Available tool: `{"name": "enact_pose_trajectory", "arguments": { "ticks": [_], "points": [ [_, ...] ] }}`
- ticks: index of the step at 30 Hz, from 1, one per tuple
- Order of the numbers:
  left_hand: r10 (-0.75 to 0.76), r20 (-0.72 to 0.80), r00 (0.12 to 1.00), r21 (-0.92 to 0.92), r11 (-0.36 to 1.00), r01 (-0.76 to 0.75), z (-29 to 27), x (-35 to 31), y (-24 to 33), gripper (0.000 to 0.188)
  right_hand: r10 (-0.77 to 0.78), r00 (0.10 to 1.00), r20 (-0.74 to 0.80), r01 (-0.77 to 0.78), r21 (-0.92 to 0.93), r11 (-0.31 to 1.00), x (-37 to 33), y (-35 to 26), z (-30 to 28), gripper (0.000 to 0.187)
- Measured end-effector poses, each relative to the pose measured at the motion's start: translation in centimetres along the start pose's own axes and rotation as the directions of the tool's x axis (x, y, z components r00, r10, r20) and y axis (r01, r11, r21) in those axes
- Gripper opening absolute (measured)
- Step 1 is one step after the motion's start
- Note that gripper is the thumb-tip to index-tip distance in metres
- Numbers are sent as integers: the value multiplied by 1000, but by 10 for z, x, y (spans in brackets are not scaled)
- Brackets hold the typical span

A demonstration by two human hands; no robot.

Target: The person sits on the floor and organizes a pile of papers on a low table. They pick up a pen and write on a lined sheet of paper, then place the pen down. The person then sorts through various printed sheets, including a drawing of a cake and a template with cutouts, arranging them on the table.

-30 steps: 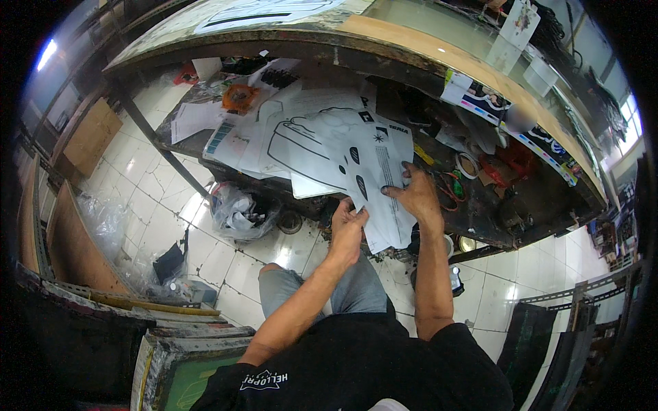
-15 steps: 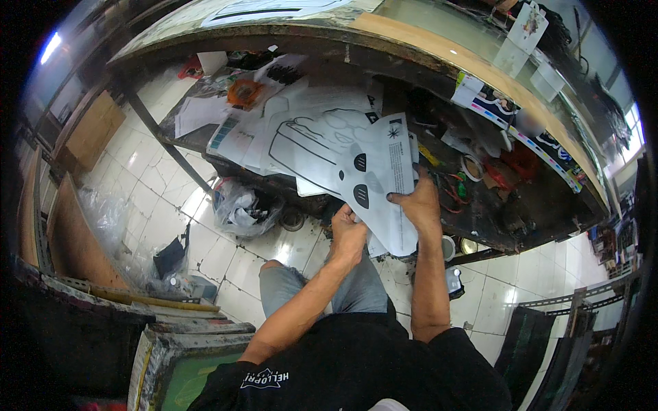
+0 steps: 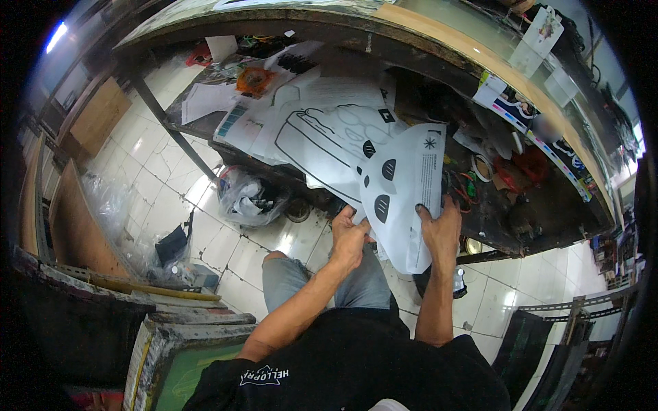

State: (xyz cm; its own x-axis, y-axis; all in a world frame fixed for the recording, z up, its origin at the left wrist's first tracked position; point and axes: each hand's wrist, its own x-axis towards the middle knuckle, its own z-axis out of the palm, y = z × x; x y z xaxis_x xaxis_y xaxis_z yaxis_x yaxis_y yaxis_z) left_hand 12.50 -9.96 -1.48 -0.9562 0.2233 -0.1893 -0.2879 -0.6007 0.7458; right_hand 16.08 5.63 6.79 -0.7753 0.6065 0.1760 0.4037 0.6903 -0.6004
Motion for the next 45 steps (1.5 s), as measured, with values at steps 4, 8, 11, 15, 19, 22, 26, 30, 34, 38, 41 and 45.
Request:
{"name": "enact_pose_trajectory", "arguments": {
  "ticks": [4,8,11,15,19,22,26,30,34,38,41,45],
  "points": [
    [-9,-11,1000,-15,1000,9,1,-1,5,29,-52,999,9,52,10,999,-3,16,3,53],
    [41,-63,997,-97,994,-47,-6,12,-4,17,-127,989,-81,124,-39,991,-7,25,6,52],
    [19,-68,997,-99,995,-26,-16,13,-1,16,-69,994,-88,72,30,997,-13,23,0,49],
    [46,-55,997,-73,996,-50,-17,0,9,24,-51,995,-81,65,175,982,-23,31,-5,47],
    [101,-45,994,-5,995,-101,-18,-6,8,31,86,996,-19,-75,331,941,-35,46,5,46],
    [118,-47,992,-25,993,-119,-17,-9,12,32,113,994,-2,-104,393,914,-41,55,9,45],
    [135,-36,990,16,991,-135,-25,-8,13,38,126,989,-79,-94,325,941,-37,80,6,39],
    [126,-46,991,43,991,-124,-29,-7,17,38,121,990,-71,-78,438,896,-28,77,-10,29],
    [133,-63,989,72,989,-128,-30,-9,21,39,149,984,95,-176,590,788,-22,74,-11,28],
    [125,-50,991,97,988,-120,-35,-8,19,46,122,985,123,-172,588,790,-22,71,1,30],
    [126,-51,991,117,986,-119,-37,-8,20,47,120,985,128,-173,605,777,-22,69,2,31],
    [118,-68,991,155,982,-106,-44,-7,27,47,85,993,87,-118,526,843,-21,73,-4,34]
  ]
}}
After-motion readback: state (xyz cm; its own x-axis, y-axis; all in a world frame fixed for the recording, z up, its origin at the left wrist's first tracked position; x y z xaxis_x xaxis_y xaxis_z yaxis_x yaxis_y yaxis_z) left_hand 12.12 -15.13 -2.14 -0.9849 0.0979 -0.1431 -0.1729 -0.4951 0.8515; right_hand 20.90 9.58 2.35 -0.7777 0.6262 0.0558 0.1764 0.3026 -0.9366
